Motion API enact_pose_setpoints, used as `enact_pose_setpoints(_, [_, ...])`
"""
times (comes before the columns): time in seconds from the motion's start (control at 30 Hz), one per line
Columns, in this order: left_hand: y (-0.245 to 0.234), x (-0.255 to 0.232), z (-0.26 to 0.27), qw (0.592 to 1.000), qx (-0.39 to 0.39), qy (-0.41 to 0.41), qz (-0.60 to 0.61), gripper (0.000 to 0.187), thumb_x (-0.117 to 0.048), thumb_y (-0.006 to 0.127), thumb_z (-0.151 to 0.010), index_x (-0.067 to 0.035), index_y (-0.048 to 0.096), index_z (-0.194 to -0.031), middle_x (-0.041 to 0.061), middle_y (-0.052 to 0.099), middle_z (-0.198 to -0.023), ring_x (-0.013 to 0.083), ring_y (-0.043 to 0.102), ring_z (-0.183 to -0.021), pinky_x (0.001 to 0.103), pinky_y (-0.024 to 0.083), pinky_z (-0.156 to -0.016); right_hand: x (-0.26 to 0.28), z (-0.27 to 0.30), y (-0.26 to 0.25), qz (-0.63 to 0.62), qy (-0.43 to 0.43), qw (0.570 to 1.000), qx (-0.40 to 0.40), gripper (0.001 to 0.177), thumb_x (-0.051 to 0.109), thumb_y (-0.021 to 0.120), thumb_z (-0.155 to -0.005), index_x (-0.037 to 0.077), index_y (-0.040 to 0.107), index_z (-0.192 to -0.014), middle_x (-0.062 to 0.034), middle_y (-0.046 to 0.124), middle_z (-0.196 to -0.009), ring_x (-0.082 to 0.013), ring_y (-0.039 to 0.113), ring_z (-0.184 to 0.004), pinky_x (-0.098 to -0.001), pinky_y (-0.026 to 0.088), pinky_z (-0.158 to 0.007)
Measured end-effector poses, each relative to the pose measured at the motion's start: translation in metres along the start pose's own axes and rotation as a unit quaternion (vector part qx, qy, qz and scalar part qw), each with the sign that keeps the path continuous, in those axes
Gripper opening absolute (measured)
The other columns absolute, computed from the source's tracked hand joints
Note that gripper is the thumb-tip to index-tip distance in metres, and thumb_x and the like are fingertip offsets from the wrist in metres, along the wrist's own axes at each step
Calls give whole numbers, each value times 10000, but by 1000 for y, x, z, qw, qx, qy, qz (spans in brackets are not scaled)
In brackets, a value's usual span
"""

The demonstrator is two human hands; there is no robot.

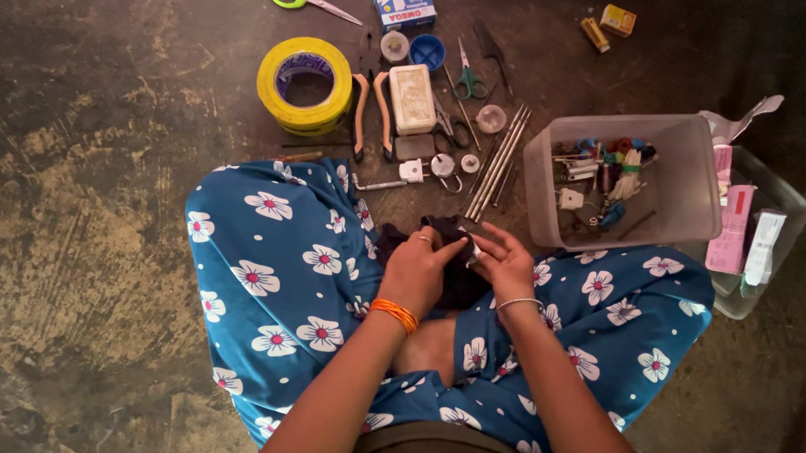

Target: The person sits on the floor and uses a metal rod to manipulate a dark object, then picks up small white plastic components from a container and attaches them to the object. The person continues to handle the components and the object throughout the clip.

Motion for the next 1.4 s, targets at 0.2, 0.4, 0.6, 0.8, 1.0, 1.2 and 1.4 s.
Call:
enact_pose_setpoints(0.2, [-3,3,3,999,-6,-10,31,389,-36,638,-827,-210,789,-1141,110,602,-941,301,639,-897,403,546,-771,-2,-4,-3,-6,-15,1000,-9,505,-100,526,-946,33,539,-1433,-137,727,-1269,-161,709,-1006,-250,585,-809])
enact_pose_setpoints(0.4, [4,-3,2,999,36,1,-26,356,-76,659,-785,-270,794,-1053,111,610,-1000,289,623,-947,388,520,-757,-1,-3,3,1,-46,999,19,513,-122,536,-942,8,526,-1438,-171,718,-1268,-178,707,-1074,-241,577,-873])
enact_pose_setpoints(0.6, [-1,-6,1,997,13,-9,-77,344,-61,648,-758,-240,765,-1028,163,625,-1030,322,639,-926,416,518,-718,3,-2,11,6,-57,997,42,534,-160,521,-921,-5,537,-1432,-186,715,-1278,-195,702,-1080,-256,571,-886])
enact_pose_setpoints(0.8, [21,61,9,963,-31,-222,151,288,-28,590,-914,-186,751,-1094,188,675,-1049,382,669,-1005,442,546,-863,7,1,9,-4,10,1000,3,535,-139,497,-926,36,530,-1430,-172,699,-1283,-222,698,-1101,-312,572,-898])
enact_pose_setpoints(1.0, [20,87,13,927,-113,-284,216,237,-185,653,-954,-89,703,-1165,176,744,-1112,329,720,-1040,386,545,-913,7,2,2,-145,61,987,34,514,-104,489,-908,66,533,-1391,-162,660,-1289,-288,682,-1157,-419,607,-941])
enact_pose_setpoints(1.2, [38,75,14,913,0,-288,287,318,-287,704,-943,-76,756,-1176,160,781,-1032,226,768,-938,313,572,-832,-13,-10,8,51,-7,997,61,410,-25,618,-928,49,645,-1330,-82,701,-1253,-181,673,-1125,-317,566,-929])
enact_pose_setpoints(1.4, [94,126,25,841,6,-323,434,345,-301,670,-996,-12,760,-1160,40,793,-1001,88,688,-879,248,548,-794,37,26,37,271,-177,945,41,320,101,744,-908,29,741,-1220,-64,726,-1105,-136,698,-982,-248,540,-864])
Point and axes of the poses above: each hand's wrist, its own z-axis away from the middle knuckle, its own y-axis out of the palm, x = y × z, the point moved 8 cm from there along -z, towards the middle knuckle
